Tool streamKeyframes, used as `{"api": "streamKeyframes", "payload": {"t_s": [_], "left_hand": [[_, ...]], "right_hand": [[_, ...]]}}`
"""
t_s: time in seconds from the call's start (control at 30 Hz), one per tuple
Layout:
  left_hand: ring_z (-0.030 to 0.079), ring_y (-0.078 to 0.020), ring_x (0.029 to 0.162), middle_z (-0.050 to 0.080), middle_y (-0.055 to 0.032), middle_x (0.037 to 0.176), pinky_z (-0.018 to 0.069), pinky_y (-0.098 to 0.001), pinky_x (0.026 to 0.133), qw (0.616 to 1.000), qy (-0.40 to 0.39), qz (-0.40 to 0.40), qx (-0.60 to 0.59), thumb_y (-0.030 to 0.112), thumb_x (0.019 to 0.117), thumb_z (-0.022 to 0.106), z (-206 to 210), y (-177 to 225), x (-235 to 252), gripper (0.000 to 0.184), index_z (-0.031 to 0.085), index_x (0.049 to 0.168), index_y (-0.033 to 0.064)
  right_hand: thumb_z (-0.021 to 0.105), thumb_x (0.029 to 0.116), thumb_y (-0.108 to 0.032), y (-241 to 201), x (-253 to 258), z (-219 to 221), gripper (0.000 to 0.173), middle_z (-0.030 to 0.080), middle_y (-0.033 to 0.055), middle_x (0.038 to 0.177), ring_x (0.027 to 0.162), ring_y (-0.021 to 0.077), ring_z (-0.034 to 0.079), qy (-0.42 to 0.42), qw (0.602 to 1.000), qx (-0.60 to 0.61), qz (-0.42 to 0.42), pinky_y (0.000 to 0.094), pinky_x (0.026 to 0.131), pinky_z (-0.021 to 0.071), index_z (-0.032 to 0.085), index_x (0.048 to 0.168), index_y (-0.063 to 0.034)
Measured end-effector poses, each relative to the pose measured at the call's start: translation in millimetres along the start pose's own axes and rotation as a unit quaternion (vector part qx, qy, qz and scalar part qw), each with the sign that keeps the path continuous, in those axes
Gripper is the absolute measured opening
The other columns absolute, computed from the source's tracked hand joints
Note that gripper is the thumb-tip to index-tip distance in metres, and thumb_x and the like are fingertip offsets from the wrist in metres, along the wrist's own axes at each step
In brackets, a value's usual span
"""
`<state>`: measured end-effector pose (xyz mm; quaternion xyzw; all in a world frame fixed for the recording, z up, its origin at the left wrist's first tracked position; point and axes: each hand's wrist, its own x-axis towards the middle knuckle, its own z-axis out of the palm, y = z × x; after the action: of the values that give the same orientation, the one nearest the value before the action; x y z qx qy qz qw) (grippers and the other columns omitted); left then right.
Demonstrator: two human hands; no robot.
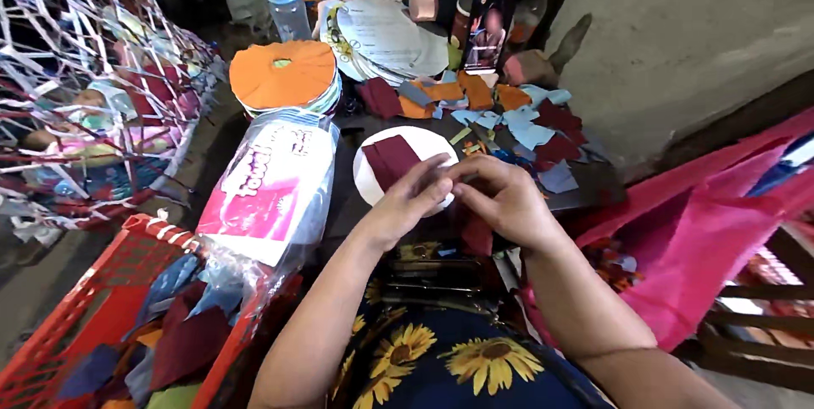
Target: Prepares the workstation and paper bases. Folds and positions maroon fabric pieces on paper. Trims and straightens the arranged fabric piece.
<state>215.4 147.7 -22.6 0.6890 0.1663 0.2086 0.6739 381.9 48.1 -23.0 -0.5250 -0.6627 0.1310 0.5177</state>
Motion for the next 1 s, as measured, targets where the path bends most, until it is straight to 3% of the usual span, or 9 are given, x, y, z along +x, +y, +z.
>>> {"api": "streamKeyframes", "payload": {"t_s": [0.1,0.2,0.3,0.37,0.43,0.5,0.6,0.77,1.0], "left_hand": [[0.065,-0.0064,0.105,0.067,0.0015,0.116,0.0548,-0.0278,0.093,0.988,-0.069,-0.04,-0.132,0.033,0.0997,0.059,6.0,-0.5,2.1,0.045,0.052,0.136,0.0074],[0.068,-0.0072,0.091,0.069,0.0014,0.101,0.0577,-0.0265,0.082,0.986,-0.044,-0.081,-0.14,0.011,0.1028,0.052,4.1,3.9,4.0,0.017,0.061,0.117,0.007],[0.063,-0.0046,0.082,0.064,0.0013,0.09,0.0553,-0.0243,0.077,0.997,-0.008,-0.052,-0.054,0.002,0.0997,0.055,3.8,4.0,5.1,0.009,0.062,0.104,0.0038],[0.061,-0.004,0.083,0.063,-0.0012,0.091,0.0533,-0.0244,0.078,0.998,0.031,-0.008,0.048,0.003,0.0987,0.059,0.3,9.2,6.9,0.009,0.063,0.106,0.0003],[0.062,-0.0057,0.085,0.066,-0.0045,0.094,0.0537,-0.0274,0.081,0.987,0.063,0.03,0.146,0.007,0.0984,0.062,-11.0,16.3,15.0,0.013,0.065,0.108,-0.0015],[0.063,-0.0096,0.087,0.068,-0.0076,0.096,0.0539,-0.032,0.083,0.972,0.084,0.038,0.217,0.01,0.098,0.064,-25.1,25.4,27.9,0.016,0.067,0.109,-0.0014],[0.066,-0.015,0.088,0.069,-0.0108,0.099,0.0545,-0.0374,0.085,0.954,0.105,0.023,0.279,0.011,0.0956,0.069,-42.5,35.0,51.5,0.02,0.067,0.112,-0.0003],[0.066,-0.0262,0.095,0.069,-0.0185,0.105,0.0509,-0.0462,0.092,0.915,0.076,-0.045,0.394,0.014,0.0947,0.073,-61.6,42.4,87.1,0.028,0.067,0.116,-0.0025],[0.064,-0.0278,0.1,0.067,-0.0207,0.111,0.0498,-0.0475,0.095,0.908,-0.008,-0.1,0.407,0.015,0.0968,0.07,-81.4,24.7,119.8,0.029,0.067,0.119,-0.0034]], "right_hand": [[0.062,0.0965,-0.004,-3.6,4.4,0.1,0.016,0.065,-0.0009,0.099,0.078,-0.0046,0.063,0.009,0.998,0.038,-0.046,0.0133,0.07,0.0571,0.059,0.112,-0.0018],[0.06,0.0986,-0.004,0.1,4.4,-2.6,0.02,0.062,-0.0024,0.099,0.069,-0.0044,0.061,0.02,0.998,0.051,-0.023,0.0139,0.064,0.0565,0.051,0.116,-0.0036],[0.064,0.0961,-0.007,5.5,-2.1,-3.2,0.03,0.062,-0.0019,0.104,0.058,-0.0042,0.054,0.025,0.997,0.074,0.021,0.0128,0.054,0.0518,0.048,0.121,-0.0063],[0.069,0.0914,-0.006,9.5,-6.2,-5.3,0.045,0.062,-0.0002,0.109,0.057,-0.0018,0.052,0.004,0.992,0.097,0.081,0.0143,0.052,0.0492,0.046,0.13,-0.0066],[0.072,0.0877,-0.004,12.3,-6.2,-9.6,0.05,0.067,0.002,0.109,0.068,0.0046,0.065,-0.027,0.979,0.112,0.17,0.0214,0.059,0.0579,0.052,0.134,-0.0084],[0.072,0.0886,-0.003,17.0,-4.7,-10.6,0.035,0.07,0.0018,0.1,0.076,0.0065,0.068,-0.032,0.966,0.12,0.227,0.0247,0.066,0.0589,0.062,0.121,-0.0079],[0.068,0.0942,-0.004,24.6,-2.3,-10.2,0.017,0.07,0.0011,0.088,0.071,0.0048,0.066,-0.014,0.964,0.103,0.245,0.0231,0.065,0.0578,0.067,0.11,-0.0067],[0.063,0.0994,-0.004,27.4,4.9,-3.4,0.025,0.071,0.0038,0.089,0.058,0.0053,0.063,0.004,0.95,0.085,0.3,0.0209,0.049,0.0534,0.057,0.123,-0.0057],[0.065,0.0989,-0.004,31.7,13.0,8.4,0.036,0.069,0.0078,0.084,0.055,0.0112,0.066,0.01,0.94,0.046,0.338,0.0262,0.052,0.0578,0.05,0.131,-0.0031]]}}
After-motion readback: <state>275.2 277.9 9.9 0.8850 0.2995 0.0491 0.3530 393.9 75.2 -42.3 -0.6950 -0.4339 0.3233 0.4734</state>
